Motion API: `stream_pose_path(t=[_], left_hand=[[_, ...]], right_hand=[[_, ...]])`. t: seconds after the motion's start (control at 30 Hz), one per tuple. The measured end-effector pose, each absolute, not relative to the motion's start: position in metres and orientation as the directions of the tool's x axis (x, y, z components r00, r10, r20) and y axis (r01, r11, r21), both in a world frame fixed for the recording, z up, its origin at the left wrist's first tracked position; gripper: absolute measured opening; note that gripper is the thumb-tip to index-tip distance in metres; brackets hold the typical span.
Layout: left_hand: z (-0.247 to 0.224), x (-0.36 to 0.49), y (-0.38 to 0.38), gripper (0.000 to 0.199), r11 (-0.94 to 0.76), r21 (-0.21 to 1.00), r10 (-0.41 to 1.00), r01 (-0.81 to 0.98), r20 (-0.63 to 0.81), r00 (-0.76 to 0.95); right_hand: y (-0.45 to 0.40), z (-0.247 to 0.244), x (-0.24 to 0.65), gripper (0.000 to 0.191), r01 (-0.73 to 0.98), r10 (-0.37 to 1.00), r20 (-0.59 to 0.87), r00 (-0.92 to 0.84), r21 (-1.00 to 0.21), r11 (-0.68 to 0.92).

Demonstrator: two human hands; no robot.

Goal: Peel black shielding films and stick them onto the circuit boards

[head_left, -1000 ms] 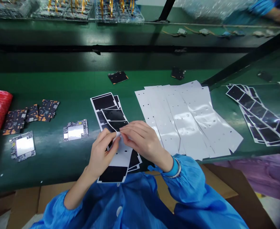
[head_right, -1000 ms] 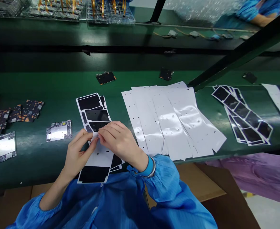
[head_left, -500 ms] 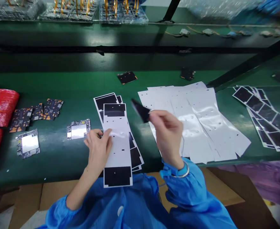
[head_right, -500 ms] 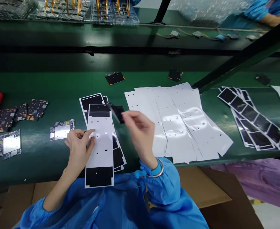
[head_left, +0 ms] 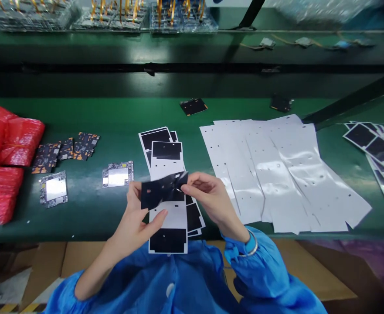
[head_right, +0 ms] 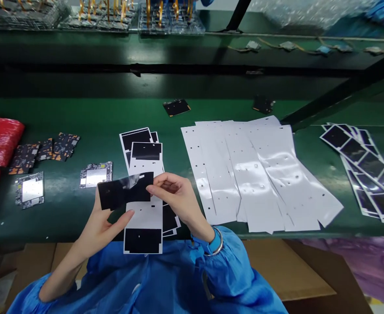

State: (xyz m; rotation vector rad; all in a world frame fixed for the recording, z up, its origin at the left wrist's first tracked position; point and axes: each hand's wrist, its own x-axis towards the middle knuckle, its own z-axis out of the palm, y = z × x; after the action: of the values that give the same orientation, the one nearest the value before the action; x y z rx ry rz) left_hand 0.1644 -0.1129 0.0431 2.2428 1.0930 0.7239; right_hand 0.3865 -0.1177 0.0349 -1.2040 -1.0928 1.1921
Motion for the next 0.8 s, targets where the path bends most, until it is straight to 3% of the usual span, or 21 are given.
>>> stream_pose_path(t=[0.1,0.2,0.33,0.43,0.53,0.67,0.73,0.8], left_hand=[[0.037,0.144,-0.093,0.027,-0.614,0.432,0.782,0.661,0.218,0.584],[0.028,0.106,-0.055,0.055,-0.631,0.248,0.774,0.735,0.146,0.616],[0.025,0.07,-0.008,0.074,-0.66,0.324,0.713,0.678,-0.014,0.701],[0.029,0.074,0.01,0.068,-0.688,0.394,0.62,0.61,-0.118,0.775],[0.03,0.084,0.017,0.061,-0.696,0.434,0.582,0.572,-0.126,0.803],[0.034,0.084,0.016,0.054,-0.771,0.359,0.533,0.526,-0.09,0.841],[0.043,0.082,0.009,0.046,-0.82,0.276,0.517,0.502,-0.02,0.856],[0.056,0.083,-0.003,0.038,-0.841,0.241,0.524,0.484,0.145,0.839]], right_hand=[[-0.123,0.042,0.384,0.015,0.147,0.984,0.129,0.123,-0.983,0.11],[-0.128,0.048,0.391,0.012,0.44,0.936,0.332,0.117,-0.862,0.251],[-0.133,0.049,0.404,0.013,0.674,0.847,0.527,0.067,-0.65,0.351],[-0.134,0.05,0.408,0.018,0.765,0.787,0.617,0.005,-0.509,0.394],[-0.135,0.053,0.41,0.024,0.805,0.75,0.66,-0.041,-0.423,0.416],[-0.138,0.055,0.414,0.023,0.789,0.748,0.664,0.013,-0.466,0.4],[-0.141,0.056,0.416,0.019,0.718,0.772,0.626,0.107,-0.586,0.376],[-0.144,0.057,0.416,0.017,0.59,0.81,0.546,0.214,-0.733,0.338]])
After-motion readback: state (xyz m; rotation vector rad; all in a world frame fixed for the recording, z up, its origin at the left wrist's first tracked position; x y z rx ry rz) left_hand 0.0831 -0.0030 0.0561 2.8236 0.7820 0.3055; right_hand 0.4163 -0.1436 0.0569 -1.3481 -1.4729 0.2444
